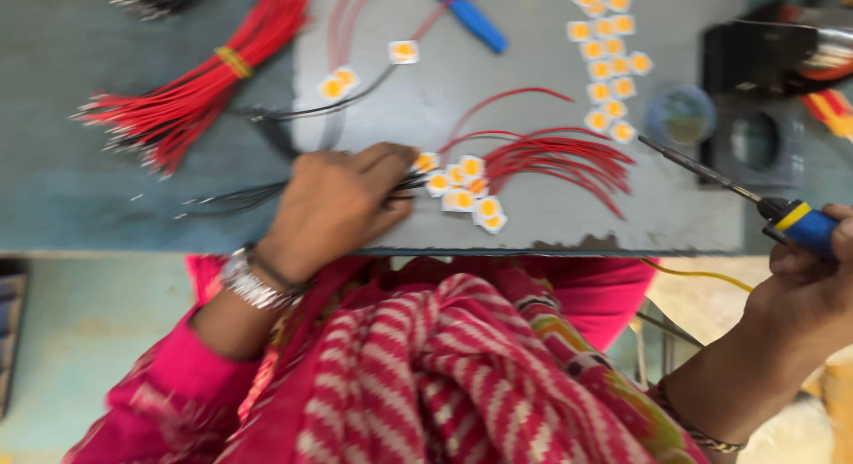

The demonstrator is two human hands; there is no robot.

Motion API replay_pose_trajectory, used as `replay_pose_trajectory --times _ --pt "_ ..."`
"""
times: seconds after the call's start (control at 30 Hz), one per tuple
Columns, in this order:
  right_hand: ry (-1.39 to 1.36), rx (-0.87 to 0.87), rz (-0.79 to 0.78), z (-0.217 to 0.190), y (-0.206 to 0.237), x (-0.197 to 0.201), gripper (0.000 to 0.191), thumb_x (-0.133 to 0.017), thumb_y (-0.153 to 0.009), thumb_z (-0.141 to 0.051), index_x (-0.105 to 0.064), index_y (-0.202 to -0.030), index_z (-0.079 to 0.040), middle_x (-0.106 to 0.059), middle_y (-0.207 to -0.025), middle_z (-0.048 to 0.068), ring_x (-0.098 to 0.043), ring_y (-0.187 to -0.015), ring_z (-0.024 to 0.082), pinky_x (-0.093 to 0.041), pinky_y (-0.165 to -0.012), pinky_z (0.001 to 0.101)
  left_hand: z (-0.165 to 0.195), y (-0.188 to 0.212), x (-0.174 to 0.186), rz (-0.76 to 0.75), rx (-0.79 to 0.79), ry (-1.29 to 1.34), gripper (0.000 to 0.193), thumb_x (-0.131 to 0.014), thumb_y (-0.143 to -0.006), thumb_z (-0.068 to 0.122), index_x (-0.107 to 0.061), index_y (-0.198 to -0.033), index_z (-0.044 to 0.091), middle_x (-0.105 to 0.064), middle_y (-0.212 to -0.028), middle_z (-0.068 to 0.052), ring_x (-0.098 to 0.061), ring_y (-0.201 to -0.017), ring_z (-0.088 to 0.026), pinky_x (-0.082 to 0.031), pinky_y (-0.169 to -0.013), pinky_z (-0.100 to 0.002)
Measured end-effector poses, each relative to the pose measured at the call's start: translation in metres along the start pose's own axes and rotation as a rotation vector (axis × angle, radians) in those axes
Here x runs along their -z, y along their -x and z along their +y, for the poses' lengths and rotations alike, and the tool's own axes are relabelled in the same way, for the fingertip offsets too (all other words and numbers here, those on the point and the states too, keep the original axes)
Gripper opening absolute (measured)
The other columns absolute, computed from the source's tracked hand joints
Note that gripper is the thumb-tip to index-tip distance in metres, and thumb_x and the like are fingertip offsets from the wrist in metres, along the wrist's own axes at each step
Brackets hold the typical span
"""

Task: The person solders red and black insulated wires onto small LED chip modules at a workbench. They dip stripped wire ends into a small cup of flux, hold a wire against an LED pad, and touch it with a soldering iron, repeating for multiple LED modules and setting finished ones aside.

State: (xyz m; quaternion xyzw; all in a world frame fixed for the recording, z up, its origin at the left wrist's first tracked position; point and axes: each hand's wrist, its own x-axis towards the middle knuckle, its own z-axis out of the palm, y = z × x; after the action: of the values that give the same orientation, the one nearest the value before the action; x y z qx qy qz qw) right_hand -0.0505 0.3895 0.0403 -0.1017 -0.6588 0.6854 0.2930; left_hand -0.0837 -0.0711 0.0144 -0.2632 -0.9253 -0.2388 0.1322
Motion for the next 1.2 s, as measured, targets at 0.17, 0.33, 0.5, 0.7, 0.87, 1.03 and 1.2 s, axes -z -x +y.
replay_pose_trajectory --times 0.17,0.33,0.5,0.7,0.87,1.03,1.2 --pt "0.347 0.138 0.053 -0.034 0.014 -0.003 0.008 -0.058 -0.094 -0.005 -0.06 -0.099 0.001 -0.061 -0.085 0.009 -0.043 -0.055 0.01 -0.037 -0.055 0.0227 0.002 0.0 0.005 0.056 -0.007 0.063 0.019 -0.074 -0.081 0.013 -0.07 -0.099 0.007 -0.075 -0.108 -0.001 -0.067 -0.064 -0.026 -0.052 -0.057 -0.039" --pt "0.384 0.165 0.022 -0.042 0.015 -0.029 0.006 -0.06 -0.096 -0.004 -0.059 -0.095 0.001 -0.062 -0.088 0.01 -0.044 -0.054 0.009 -0.038 -0.054 0.0215 0.001 0.0 0.006 0.047 0.018 0.072 0.011 -0.072 -0.083 0.01 -0.067 -0.091 0.005 -0.076 -0.113 0.0 -0.067 -0.064 -0.025 -0.053 -0.058 -0.038" --pt "0.418 0.183 -0.04 -0.038 0.012 -0.034 0.004 -0.06 -0.097 -0.001 -0.059 -0.098 0.002 -0.066 -0.089 0.011 -0.046 -0.057 0.009 -0.04 -0.056 0.0213 0.0 0.0 0.006 0.045 0.023 0.081 0.011 -0.073 -0.082 0.01 -0.066 -0.088 0.004 -0.076 -0.114 0.001 -0.067 -0.065 -0.025 -0.053 -0.058 -0.038" --pt "0.407 0.189 -0.037 -0.038 0.011 -0.026 0.003 -0.06 -0.099 0.001 -0.061 -0.099 0.004 -0.063 -0.087 0.01 -0.048 -0.059 0.009 -0.04 -0.059 0.0214 0.001 0.0 0.006 0.051 0.018 0.086 0.012 -0.073 -0.082 0.01 -0.067 -0.089 0.004 -0.076 -0.115 0.001 -0.068 -0.066 -0.025 -0.053 -0.059 -0.038" --pt "0.481 0.177 -0.059 -0.041 0.009 -0.028 0.002 -0.061 -0.097 0.003 -0.062 -0.097 0.005 -0.062 -0.084 0.008 -0.048 -0.059 0.008 -0.04 -0.059 0.0208 0.0 0.0 0.004 0.054 0.012 0.091 0.013 -0.074 -0.082 0.011 -0.067 -0.091 0.004 -0.075 -0.114 0.001 -0.069 -0.068 -0.025 -0.054 -0.059 -0.038" --pt "0.538 0.17 -0.05 -0.046 0.012 -0.032 0.006 -0.06 -0.095 0.002 -0.062 -0.101 0.002 -0.063 -0.087 0.006 -0.049 -0.061 0.007 -0.04 -0.06 0.0191 0.0 0.001 0.004 0.049 0.026 0.083 0.013 -0.074 -0.082 0.011 -0.067 -0.09 0.005 -0.076 -0.115 0.002 -0.068 -0.067 -0.025 -0.054 -0.059 -0.038" --pt "0.478 0.195 -0.056 -0.048 0.014 -0.03 0.005 -0.059 -0.099 0.001 -0.062 -0.101 0.005 -0.062 -0.089 0.008 -0.05 -0.063 0.008 -0.04 -0.062 0.02 -0.001 0.001 0.003 0.039 0.029 0.077 0.014 -0.075 -0.082 0.012 -0.068 -0.092 0.005 -0.076 -0.116 0.002 -0.069 -0.067 -0.025 -0.054 -0.06 -0.038"
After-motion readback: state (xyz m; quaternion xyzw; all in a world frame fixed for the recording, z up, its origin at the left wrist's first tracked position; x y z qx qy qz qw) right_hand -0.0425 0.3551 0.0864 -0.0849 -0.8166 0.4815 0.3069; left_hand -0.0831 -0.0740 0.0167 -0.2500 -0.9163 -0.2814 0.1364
